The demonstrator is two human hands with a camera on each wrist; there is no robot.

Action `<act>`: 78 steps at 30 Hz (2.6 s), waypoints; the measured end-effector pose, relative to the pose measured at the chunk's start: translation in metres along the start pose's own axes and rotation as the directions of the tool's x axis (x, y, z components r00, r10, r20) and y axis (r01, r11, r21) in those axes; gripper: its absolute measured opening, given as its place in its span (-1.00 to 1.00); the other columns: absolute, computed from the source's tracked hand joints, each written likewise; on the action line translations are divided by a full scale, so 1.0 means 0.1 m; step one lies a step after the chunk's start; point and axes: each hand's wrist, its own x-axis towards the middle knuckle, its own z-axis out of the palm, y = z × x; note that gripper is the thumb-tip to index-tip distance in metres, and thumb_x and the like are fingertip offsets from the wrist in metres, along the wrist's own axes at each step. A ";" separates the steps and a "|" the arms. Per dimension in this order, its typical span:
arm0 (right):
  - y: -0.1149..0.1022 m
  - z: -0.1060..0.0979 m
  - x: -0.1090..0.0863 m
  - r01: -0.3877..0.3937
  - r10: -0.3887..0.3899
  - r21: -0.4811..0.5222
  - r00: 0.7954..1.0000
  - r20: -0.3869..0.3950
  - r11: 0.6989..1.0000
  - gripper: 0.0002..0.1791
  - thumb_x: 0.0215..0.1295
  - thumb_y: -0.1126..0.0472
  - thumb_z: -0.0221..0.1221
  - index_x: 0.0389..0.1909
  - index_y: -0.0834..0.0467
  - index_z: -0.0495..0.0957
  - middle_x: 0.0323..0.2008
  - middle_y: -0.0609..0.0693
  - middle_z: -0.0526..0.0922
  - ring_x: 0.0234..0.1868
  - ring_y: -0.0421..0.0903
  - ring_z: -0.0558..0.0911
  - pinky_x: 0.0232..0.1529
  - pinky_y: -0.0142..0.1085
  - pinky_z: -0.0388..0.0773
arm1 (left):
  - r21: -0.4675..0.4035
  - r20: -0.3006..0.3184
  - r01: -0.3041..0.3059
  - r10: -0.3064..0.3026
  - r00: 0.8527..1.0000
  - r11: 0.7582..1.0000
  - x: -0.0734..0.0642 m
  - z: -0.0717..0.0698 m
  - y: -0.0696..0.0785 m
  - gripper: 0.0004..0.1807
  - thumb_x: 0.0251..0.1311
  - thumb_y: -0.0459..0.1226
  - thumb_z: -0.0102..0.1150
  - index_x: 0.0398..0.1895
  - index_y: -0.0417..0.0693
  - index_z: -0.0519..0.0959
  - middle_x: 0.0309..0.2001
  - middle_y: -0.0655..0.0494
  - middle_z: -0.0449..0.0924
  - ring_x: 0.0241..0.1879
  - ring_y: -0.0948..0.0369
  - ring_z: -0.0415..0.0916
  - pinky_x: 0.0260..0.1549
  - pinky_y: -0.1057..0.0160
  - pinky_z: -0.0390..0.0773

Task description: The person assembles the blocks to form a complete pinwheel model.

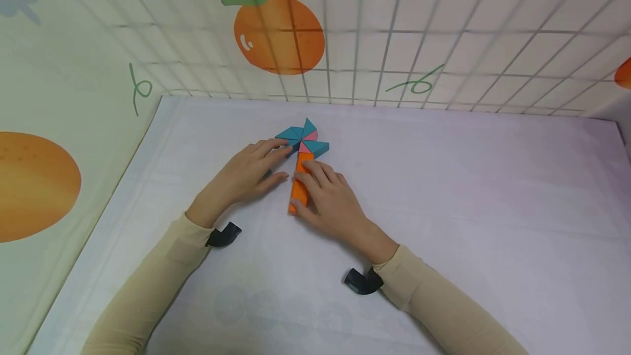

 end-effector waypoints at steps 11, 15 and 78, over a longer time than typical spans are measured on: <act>0.00 -0.01 0.00 0.001 -0.001 -0.011 1.000 0.010 1.000 -0.42 0.31 -0.14 0.14 0.23 0.12 0.45 0.31 0.11 0.36 0.31 0.08 0.34 0.17 -0.01 0.49 | 0.003 0.004 0.002 -0.002 1.000 1.000 0.00 0.00 0.00 -0.37 0.35 -0.01 0.13 0.39 -0.10 0.35 0.37 -0.05 0.33 0.31 -0.03 0.34 0.27 -0.10 0.40; 0.00 0.00 0.00 0.006 -0.006 -0.009 1.000 0.004 1.000 -0.42 0.31 -0.14 0.15 0.23 0.12 0.45 0.30 0.12 0.36 0.31 0.09 0.35 0.15 -0.01 0.50 | 0.004 0.004 -0.001 0.001 1.000 1.000 0.00 0.01 -0.01 -0.36 0.35 -0.01 0.13 0.40 -0.11 0.35 0.38 -0.05 0.32 0.33 -0.01 0.32 0.28 -0.07 0.40; 0.00 0.00 -0.01 -0.006 0.006 0.003 1.000 0.011 1.000 -0.43 0.31 -0.14 0.14 0.23 0.10 0.45 0.31 0.10 0.36 0.32 0.07 0.34 0.16 -0.02 0.48 | -0.229 0.191 0.160 -0.117 0.975 0.960 -0.21 -0.48 -0.35 -0.73 0.10 -0.20 0.42 -0.11 -0.01 0.74 -0.17 0.17 0.71 -0.15 0.15 0.61 -0.11 0.14 0.59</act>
